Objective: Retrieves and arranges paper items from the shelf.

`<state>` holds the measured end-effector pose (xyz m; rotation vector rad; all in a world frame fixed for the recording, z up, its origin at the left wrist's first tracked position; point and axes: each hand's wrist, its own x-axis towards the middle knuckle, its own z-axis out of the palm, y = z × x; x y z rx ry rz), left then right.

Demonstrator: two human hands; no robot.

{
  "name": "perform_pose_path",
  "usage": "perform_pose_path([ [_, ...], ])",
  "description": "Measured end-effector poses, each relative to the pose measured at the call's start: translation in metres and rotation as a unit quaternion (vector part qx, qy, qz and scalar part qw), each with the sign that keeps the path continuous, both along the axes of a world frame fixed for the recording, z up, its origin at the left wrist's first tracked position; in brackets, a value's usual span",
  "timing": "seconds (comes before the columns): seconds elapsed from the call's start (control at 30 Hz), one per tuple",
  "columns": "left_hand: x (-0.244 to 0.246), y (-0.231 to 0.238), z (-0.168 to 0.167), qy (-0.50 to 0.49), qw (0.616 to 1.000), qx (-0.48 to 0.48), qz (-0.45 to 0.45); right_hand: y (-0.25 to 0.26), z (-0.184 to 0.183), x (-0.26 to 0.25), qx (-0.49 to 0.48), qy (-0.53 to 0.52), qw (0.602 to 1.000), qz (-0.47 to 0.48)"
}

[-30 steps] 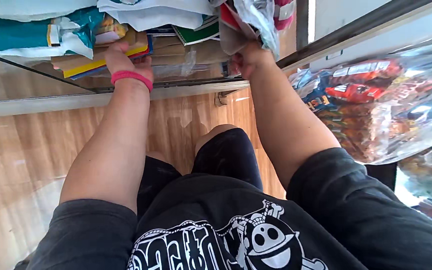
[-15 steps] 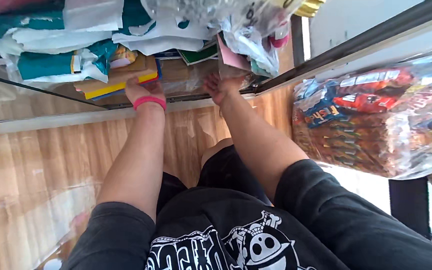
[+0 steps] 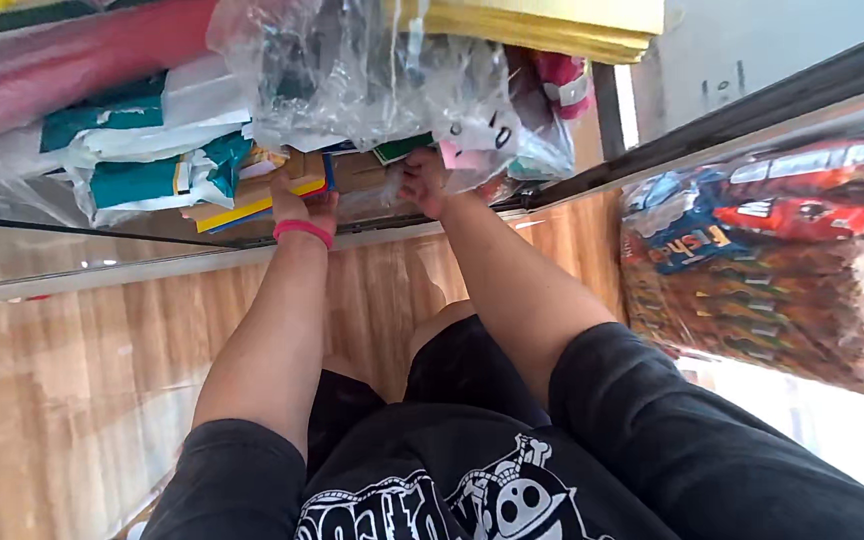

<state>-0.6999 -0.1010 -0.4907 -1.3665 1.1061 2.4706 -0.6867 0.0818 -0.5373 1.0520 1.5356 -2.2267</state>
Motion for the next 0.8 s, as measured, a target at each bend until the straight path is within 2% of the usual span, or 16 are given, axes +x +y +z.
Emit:
perform_pose_path([
  [0.07, -0.002, -0.003, -0.003, 0.031, 0.999, 0.012, -0.007, 0.005, 0.005, -0.002, 0.097, 0.004, 0.994, 0.040],
  [0.13, -0.001, -0.003, -0.006, 0.044, 0.999, 0.015, -0.005, 0.005, 0.002, -0.001, 0.135, 0.005, 0.990, 0.050],
  [0.33, 0.001, 0.005, -0.003, 0.064, 0.997, 0.031, 0.033, -0.016, -0.007, 0.010, -0.005, 0.042, 0.998, -0.039],
  [0.43, -0.001, 0.010, 0.004, 0.064, 0.997, 0.007, 0.050, -0.024, -0.011, 0.012, -0.075, 0.037, 0.995, -0.054],
  [0.63, -0.006, 0.012, 0.017, 0.036, 0.996, -0.078, -0.022, -0.040, 0.006, -0.003, -0.039, -0.073, 0.997, -0.005],
  [0.8, -0.010, 0.012, 0.026, 0.030, 0.994, -0.101, -0.036, -0.045, 0.016, -0.003, 0.002, -0.054, 0.998, -0.029],
])
